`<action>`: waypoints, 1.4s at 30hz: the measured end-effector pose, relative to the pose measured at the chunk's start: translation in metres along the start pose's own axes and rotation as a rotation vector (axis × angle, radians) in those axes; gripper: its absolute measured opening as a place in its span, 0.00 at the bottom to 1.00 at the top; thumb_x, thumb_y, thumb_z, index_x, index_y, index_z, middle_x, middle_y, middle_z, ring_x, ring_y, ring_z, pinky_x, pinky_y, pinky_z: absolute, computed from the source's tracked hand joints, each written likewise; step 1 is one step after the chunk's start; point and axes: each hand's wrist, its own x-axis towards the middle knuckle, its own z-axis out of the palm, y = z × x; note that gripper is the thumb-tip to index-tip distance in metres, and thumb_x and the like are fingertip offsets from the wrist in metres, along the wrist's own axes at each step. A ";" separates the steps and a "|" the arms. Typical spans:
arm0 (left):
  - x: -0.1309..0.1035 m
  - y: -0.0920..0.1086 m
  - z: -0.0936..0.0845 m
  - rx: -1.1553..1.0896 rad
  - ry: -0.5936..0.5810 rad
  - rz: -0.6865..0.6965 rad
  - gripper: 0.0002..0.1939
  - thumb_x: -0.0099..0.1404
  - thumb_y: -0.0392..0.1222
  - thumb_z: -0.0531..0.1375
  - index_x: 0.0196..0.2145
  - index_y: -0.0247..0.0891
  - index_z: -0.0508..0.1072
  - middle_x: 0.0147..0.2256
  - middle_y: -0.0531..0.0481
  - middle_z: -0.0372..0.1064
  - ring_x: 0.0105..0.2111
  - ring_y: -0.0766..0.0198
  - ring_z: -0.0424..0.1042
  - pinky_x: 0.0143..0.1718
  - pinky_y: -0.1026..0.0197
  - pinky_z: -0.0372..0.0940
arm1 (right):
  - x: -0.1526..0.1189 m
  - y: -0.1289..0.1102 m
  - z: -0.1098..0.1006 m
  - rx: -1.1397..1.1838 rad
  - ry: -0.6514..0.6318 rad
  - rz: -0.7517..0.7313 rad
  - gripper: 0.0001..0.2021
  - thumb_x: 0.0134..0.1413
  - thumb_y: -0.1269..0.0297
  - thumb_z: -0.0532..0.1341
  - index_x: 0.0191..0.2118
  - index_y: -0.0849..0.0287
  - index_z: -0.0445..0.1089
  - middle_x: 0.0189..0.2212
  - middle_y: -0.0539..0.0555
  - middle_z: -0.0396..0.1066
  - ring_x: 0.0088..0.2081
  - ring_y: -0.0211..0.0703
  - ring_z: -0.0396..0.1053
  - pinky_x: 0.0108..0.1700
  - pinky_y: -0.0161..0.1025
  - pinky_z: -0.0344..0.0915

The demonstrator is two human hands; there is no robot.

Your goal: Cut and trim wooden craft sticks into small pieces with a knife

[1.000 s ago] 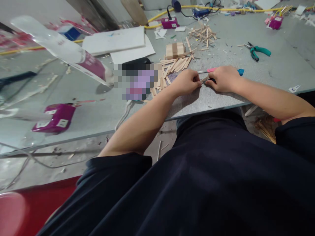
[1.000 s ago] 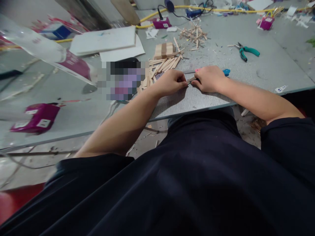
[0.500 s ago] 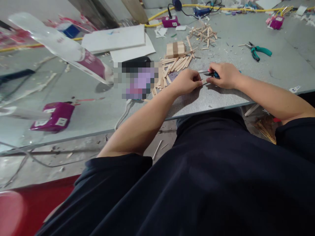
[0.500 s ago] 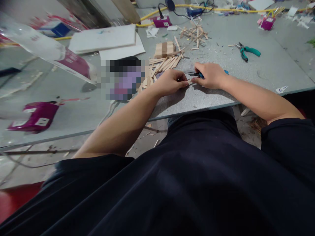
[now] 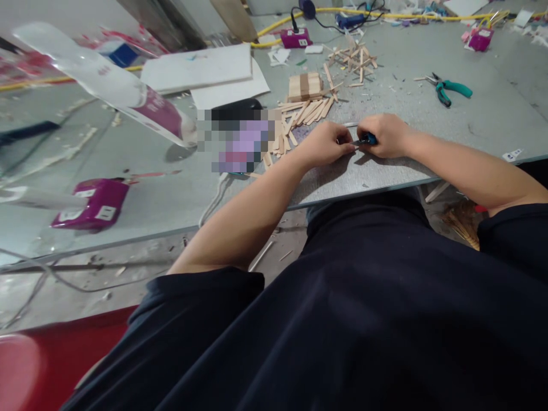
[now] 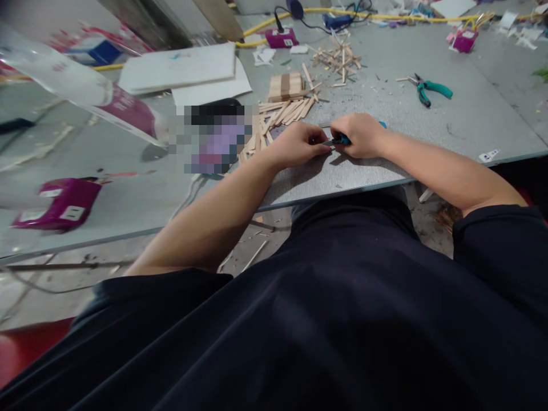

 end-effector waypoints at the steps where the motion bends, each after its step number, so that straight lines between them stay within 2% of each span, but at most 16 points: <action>1: 0.000 0.000 0.000 -0.001 -0.001 0.001 0.04 0.70 0.41 0.72 0.38 0.41 0.81 0.33 0.49 0.77 0.39 0.56 0.74 0.47 0.51 0.66 | 0.000 -0.001 0.000 -0.010 -0.007 -0.003 0.12 0.76 0.58 0.67 0.58 0.52 0.83 0.55 0.63 0.89 0.56 0.64 0.84 0.56 0.57 0.73; 8: 0.004 -0.006 0.004 -0.010 0.011 0.036 0.04 0.69 0.40 0.71 0.37 0.41 0.81 0.34 0.49 0.78 0.39 0.56 0.74 0.48 0.50 0.66 | -0.002 -0.023 -0.009 -0.204 -0.114 0.001 0.17 0.78 0.63 0.64 0.63 0.58 0.85 0.60 0.66 0.89 0.60 0.64 0.85 0.55 0.54 0.72; 15: 0.001 0.000 0.004 -0.018 0.017 0.046 0.03 0.67 0.36 0.71 0.36 0.41 0.81 0.34 0.49 0.79 0.38 0.57 0.74 0.47 0.51 0.66 | -0.003 -0.039 -0.023 -0.244 -0.186 0.031 0.19 0.82 0.60 0.61 0.66 0.61 0.83 0.62 0.70 0.87 0.63 0.68 0.85 0.58 0.57 0.74; 18: -0.002 0.003 0.004 -0.005 0.009 0.055 0.03 0.69 0.38 0.71 0.37 0.41 0.81 0.33 0.50 0.78 0.38 0.57 0.73 0.45 0.52 0.66 | -0.002 -0.038 -0.022 -0.214 -0.171 0.062 0.17 0.82 0.59 0.62 0.63 0.56 0.85 0.62 0.66 0.88 0.63 0.66 0.85 0.59 0.56 0.74; 22: -0.003 0.005 0.003 -0.005 0.009 0.040 0.05 0.70 0.40 0.73 0.37 0.41 0.81 0.32 0.50 0.75 0.38 0.57 0.73 0.46 0.52 0.66 | -0.002 -0.030 -0.019 -0.133 -0.152 0.077 0.18 0.79 0.60 0.63 0.62 0.58 0.86 0.60 0.67 0.89 0.61 0.66 0.84 0.59 0.55 0.73; 26: -0.002 0.003 0.002 -0.011 0.003 0.033 0.05 0.70 0.40 0.73 0.37 0.42 0.80 0.32 0.50 0.76 0.38 0.58 0.72 0.46 0.52 0.65 | -0.003 -0.021 -0.017 -0.051 -0.130 0.073 0.19 0.77 0.60 0.62 0.64 0.52 0.84 0.61 0.63 0.89 0.61 0.63 0.83 0.61 0.55 0.73; 28: -0.001 0.002 0.002 -0.027 0.000 0.035 0.06 0.69 0.40 0.73 0.37 0.42 0.80 0.33 0.50 0.77 0.38 0.58 0.72 0.45 0.52 0.64 | -0.004 -0.019 -0.018 -0.038 -0.121 0.053 0.19 0.77 0.61 0.63 0.64 0.52 0.84 0.61 0.63 0.89 0.61 0.62 0.82 0.62 0.55 0.72; 32: -0.001 0.001 0.003 -0.050 -0.006 0.035 0.05 0.68 0.43 0.72 0.36 0.42 0.81 0.33 0.49 0.78 0.38 0.57 0.72 0.43 0.53 0.64 | -0.005 -0.021 -0.018 -0.090 -0.123 0.004 0.18 0.77 0.63 0.62 0.63 0.57 0.85 0.61 0.65 0.88 0.60 0.61 0.82 0.59 0.53 0.70; 37: -0.001 0.003 0.001 -0.069 -0.001 0.024 0.06 0.67 0.42 0.72 0.33 0.42 0.81 0.29 0.50 0.76 0.34 0.59 0.70 0.43 0.51 0.65 | -0.006 -0.027 -0.021 -0.207 -0.144 -0.020 0.16 0.81 0.59 0.61 0.60 0.57 0.85 0.60 0.65 0.88 0.57 0.62 0.83 0.51 0.52 0.67; 42: -0.002 0.005 0.000 -0.121 -0.028 -0.010 0.07 0.68 0.42 0.72 0.32 0.42 0.82 0.27 0.51 0.75 0.32 0.60 0.69 0.40 0.52 0.65 | -0.007 -0.033 -0.021 -0.288 -0.157 -0.014 0.17 0.82 0.57 0.61 0.61 0.57 0.84 0.59 0.66 0.88 0.57 0.64 0.83 0.51 0.52 0.67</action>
